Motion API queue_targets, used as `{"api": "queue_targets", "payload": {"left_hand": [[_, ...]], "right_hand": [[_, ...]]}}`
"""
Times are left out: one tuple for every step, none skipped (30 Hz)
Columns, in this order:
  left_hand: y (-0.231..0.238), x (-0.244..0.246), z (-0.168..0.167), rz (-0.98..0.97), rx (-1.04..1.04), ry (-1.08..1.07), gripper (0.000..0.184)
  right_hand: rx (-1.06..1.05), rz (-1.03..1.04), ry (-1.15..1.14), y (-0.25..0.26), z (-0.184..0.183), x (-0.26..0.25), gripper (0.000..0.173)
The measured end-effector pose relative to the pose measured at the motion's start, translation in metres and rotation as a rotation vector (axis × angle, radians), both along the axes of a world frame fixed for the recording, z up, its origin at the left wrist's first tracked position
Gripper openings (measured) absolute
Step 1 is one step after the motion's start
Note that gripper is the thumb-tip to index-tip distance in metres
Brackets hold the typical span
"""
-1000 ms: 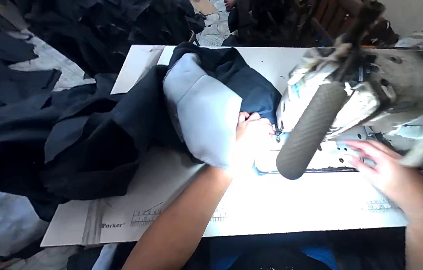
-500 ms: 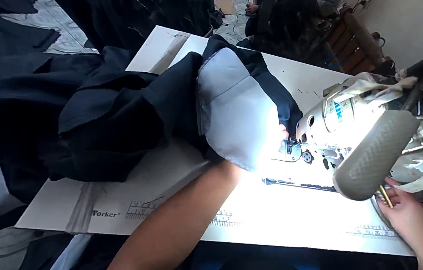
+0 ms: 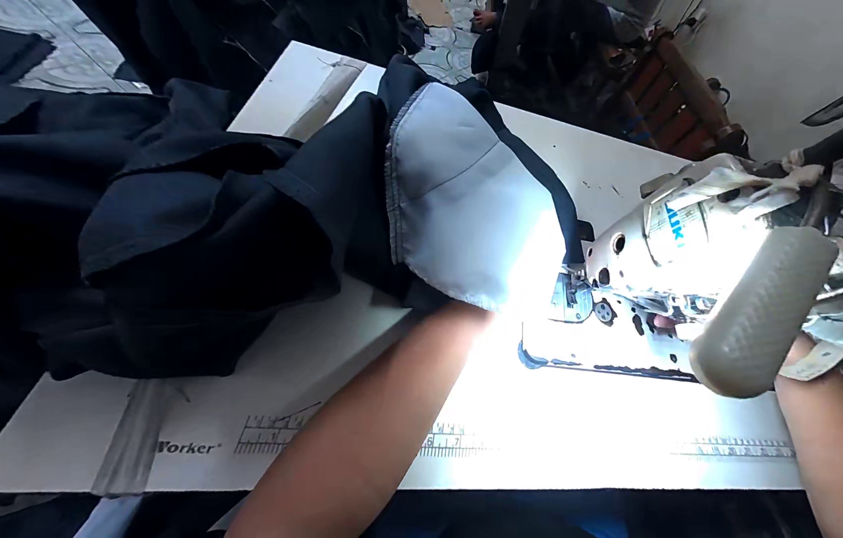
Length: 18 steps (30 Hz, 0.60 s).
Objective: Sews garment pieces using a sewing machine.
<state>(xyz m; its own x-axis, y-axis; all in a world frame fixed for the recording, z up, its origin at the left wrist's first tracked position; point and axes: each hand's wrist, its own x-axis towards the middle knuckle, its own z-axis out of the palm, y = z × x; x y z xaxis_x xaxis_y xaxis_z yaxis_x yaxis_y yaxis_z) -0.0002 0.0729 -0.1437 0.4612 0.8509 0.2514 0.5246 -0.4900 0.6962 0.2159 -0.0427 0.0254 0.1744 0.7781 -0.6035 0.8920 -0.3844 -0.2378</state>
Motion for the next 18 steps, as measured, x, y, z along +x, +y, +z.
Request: {"api": "queue_targets", "payload": {"left_hand": [[0.0, 0.0, -0.001, -0.006, 0.024, -0.002, 0.023], [0.0, 0.0, -0.002, -0.013, 0.036, -0.001, 0.024], [0.001, 0.001, -0.002, -0.02, 0.033, 0.002, 0.024], [0.001, 0.001, -0.002, -0.038, 0.015, 0.007, 0.025], [0.001, 0.0, -0.002, -0.048, 0.009, 0.004, 0.025], [0.0, -0.001, -0.002, -0.054, 0.008, 0.003, 0.025], [-0.001, -0.002, 0.0, -0.055, 0.002, -0.002, 0.024], [-0.003, -0.004, 0.002, -0.045, 0.008, -0.014, 0.024], [-0.004, -0.007, 0.006, -0.036, 0.019, -0.011, 0.027], [-0.005, -0.011, 0.013, -0.028, 0.033, 0.026, 0.034], [-0.005, -0.016, 0.02, -0.013, 0.041, 0.049, 0.044], [-0.005, -0.021, 0.028, 0.01, 0.011, 0.004, 0.05], [-0.009, -0.028, 0.038, 0.034, -0.058, -0.046, 0.051], [-0.016, -0.039, 0.051, 0.057, -0.134, -0.061, 0.048], [-0.026, -0.054, 0.065, 0.058, -0.203, -0.024, 0.043], [-0.034, -0.075, 0.075, -0.001, -0.213, 0.119, 0.041], [-0.044, -0.094, 0.088, -0.092, -0.287, 0.271, 0.041], [-0.06, -0.108, 0.097, -0.166, -0.35, 0.38, 0.039]], "right_hand": [[-0.016, -0.044, 0.003, -0.002, 0.007, -0.009, 0.026], [0.005, -0.06, 0.044, -0.006, 0.009, -0.011, 0.024], [0.063, -0.031, 0.12, -0.009, 0.002, 0.001, 0.022], [0.116, -0.002, 0.209, -0.011, -0.007, 0.015, 0.025], [0.17, -0.024, 0.242, -0.016, -0.009, 0.018, 0.027], [0.238, -0.048, 0.234, -0.022, -0.012, 0.021, 0.028], [0.335, -0.026, 0.194, -0.027, -0.021, 0.036, 0.032], [0.442, 0.036, 0.117, -0.033, -0.032, 0.058, 0.038], [0.5, 0.061, 0.028, -0.038, -0.037, 0.069, 0.042], [0.54, 0.053, -0.061, -0.045, -0.041, 0.074, 0.045], [0.587, 0.018, -0.12, -0.053, -0.048, 0.075, 0.046], [0.656, -0.015, -0.137, -0.064, -0.059, 0.074, 0.048], [0.758, -0.026, -0.137, -0.076, -0.073, 0.071, 0.048], [0.887, -0.017, -0.126, -0.089, -0.087, 0.065, 0.044], [1.034, 0.016, -0.124, -0.1, -0.099, 0.058, 0.04], [1.17, 0.047, -0.141, -0.109, -0.104, 0.054, 0.038], [1.265, 0.066, -0.17, -0.12, -0.097, 0.054, 0.036], [1.331, 0.071, -0.22, -0.132, -0.083, 0.064, 0.036]]}}
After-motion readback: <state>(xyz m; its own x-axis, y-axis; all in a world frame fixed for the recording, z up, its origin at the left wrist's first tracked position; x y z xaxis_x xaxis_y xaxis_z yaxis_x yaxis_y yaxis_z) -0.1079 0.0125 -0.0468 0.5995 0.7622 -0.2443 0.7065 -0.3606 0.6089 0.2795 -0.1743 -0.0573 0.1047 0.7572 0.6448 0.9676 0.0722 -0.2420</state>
